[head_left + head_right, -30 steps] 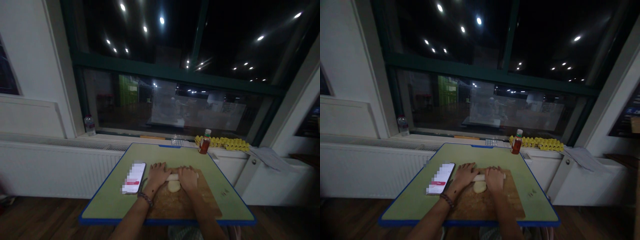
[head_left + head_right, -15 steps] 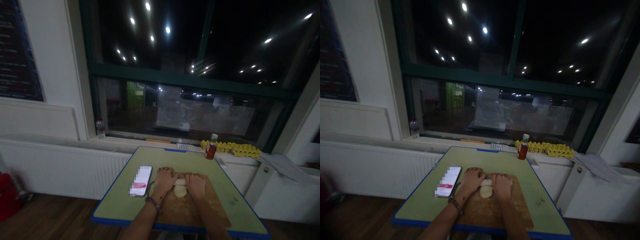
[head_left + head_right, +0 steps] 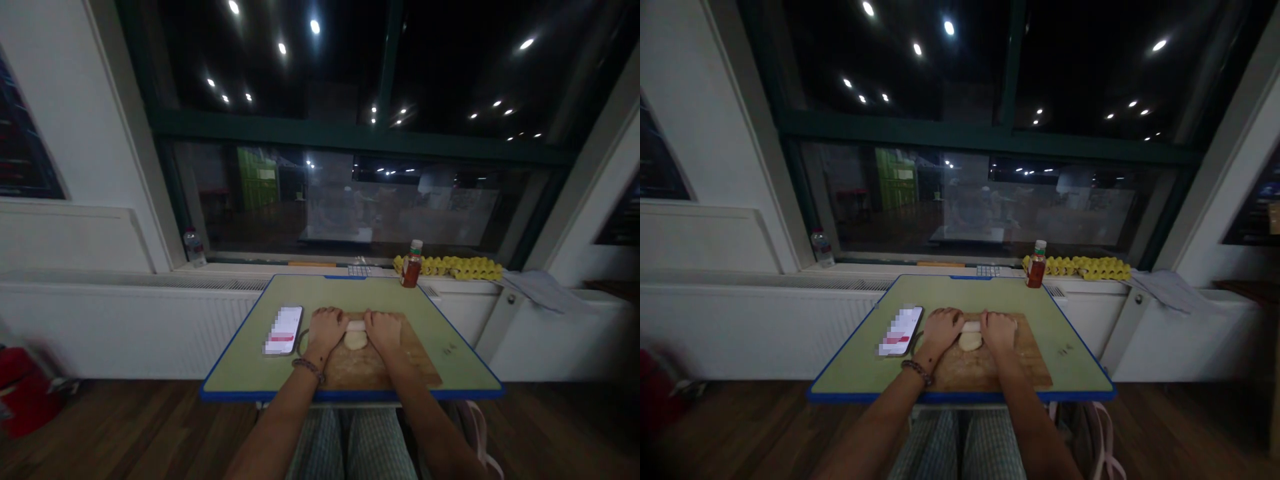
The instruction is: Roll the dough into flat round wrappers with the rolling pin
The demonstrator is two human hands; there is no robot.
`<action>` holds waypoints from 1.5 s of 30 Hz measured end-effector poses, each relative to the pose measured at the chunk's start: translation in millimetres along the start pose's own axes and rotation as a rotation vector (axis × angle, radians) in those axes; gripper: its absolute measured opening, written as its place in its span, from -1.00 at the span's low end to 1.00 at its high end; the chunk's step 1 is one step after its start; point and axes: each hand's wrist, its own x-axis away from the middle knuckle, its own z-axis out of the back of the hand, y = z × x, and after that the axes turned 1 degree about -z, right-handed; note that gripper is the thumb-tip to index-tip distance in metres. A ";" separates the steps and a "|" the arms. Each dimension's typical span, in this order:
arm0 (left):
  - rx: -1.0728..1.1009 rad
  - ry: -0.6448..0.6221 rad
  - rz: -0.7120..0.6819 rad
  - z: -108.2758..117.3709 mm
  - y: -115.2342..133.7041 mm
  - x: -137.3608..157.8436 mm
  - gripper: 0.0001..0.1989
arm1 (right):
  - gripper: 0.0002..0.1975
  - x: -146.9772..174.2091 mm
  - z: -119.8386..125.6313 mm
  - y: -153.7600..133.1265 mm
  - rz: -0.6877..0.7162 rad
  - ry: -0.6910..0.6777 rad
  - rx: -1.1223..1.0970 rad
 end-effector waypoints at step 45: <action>0.033 0.117 -0.027 -15.7 -8.1 -4.9 -0.68 | -0.60 -4.3 -8.3 0.1 0.029 -0.024 -0.052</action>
